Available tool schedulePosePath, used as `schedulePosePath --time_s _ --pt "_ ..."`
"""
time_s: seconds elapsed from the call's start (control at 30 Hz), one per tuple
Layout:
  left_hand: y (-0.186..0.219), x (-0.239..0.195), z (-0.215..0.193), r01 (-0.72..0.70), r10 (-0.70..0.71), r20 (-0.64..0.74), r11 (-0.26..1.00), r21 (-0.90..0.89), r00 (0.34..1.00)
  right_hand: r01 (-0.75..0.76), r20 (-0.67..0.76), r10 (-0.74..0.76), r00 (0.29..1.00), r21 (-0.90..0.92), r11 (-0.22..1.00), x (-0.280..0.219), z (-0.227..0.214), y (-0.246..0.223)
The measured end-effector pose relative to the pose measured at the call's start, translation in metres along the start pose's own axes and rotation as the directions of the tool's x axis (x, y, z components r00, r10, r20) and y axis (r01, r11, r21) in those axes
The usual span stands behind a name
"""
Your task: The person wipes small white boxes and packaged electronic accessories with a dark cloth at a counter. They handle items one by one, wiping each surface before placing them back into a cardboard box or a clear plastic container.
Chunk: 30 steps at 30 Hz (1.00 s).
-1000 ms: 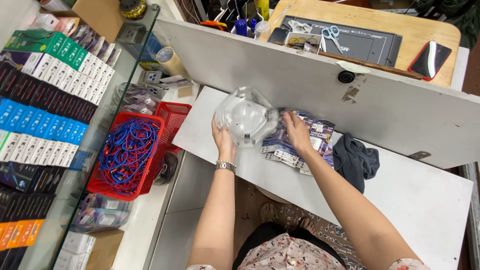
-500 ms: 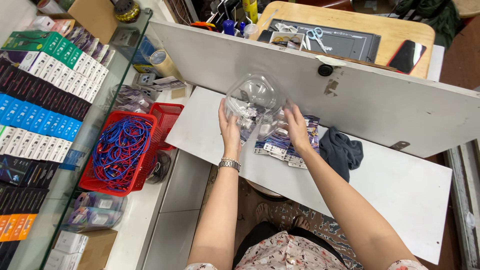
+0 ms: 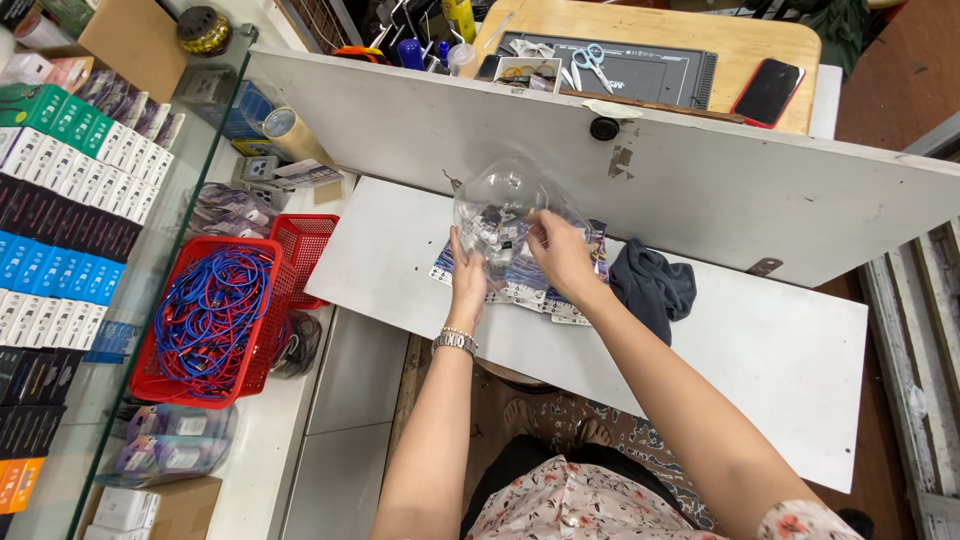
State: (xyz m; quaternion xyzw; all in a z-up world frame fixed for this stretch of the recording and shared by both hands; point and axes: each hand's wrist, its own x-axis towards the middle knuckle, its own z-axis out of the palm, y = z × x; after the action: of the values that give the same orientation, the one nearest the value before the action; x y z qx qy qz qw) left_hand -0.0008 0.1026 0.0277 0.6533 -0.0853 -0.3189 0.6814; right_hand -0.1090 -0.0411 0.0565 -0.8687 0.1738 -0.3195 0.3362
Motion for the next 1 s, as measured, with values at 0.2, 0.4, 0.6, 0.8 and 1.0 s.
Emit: schedulePosePath --time_s 0.2,0.4,0.6,0.8,1.0 --pt "-0.004 -0.017 0.017 -0.183 0.186 0.0 0.964 0.195 0.982 -0.389 0.026 0.388 0.921 0.053 0.92 0.033 0.032 0.018" --pt "0.008 -0.046 0.024 0.007 0.0 -0.037 0.983 0.184 0.999 -0.426 -0.06 0.423 0.904 -0.057 0.903 0.046 0.029 0.026" --pt "-0.006 -0.044 0.013 -0.052 0.064 -0.042 0.968 0.245 0.997 -0.375 0.0 0.378 0.926 -0.143 0.916 0.037 0.05 0.047" --pt "0.004 -0.034 0.013 -0.074 0.08 -0.053 0.99 0.12 0.995 -0.349 0.21 0.351 0.913 -0.046 0.936 0.028 0.069 0.054" --pt "0.032 -0.05 0.029 0.071 -0.064 -0.043 0.976 0.205 0.997 -0.069 0.352 0.102 0.93 -0.105 0.992 0.021 0.059 0.025"
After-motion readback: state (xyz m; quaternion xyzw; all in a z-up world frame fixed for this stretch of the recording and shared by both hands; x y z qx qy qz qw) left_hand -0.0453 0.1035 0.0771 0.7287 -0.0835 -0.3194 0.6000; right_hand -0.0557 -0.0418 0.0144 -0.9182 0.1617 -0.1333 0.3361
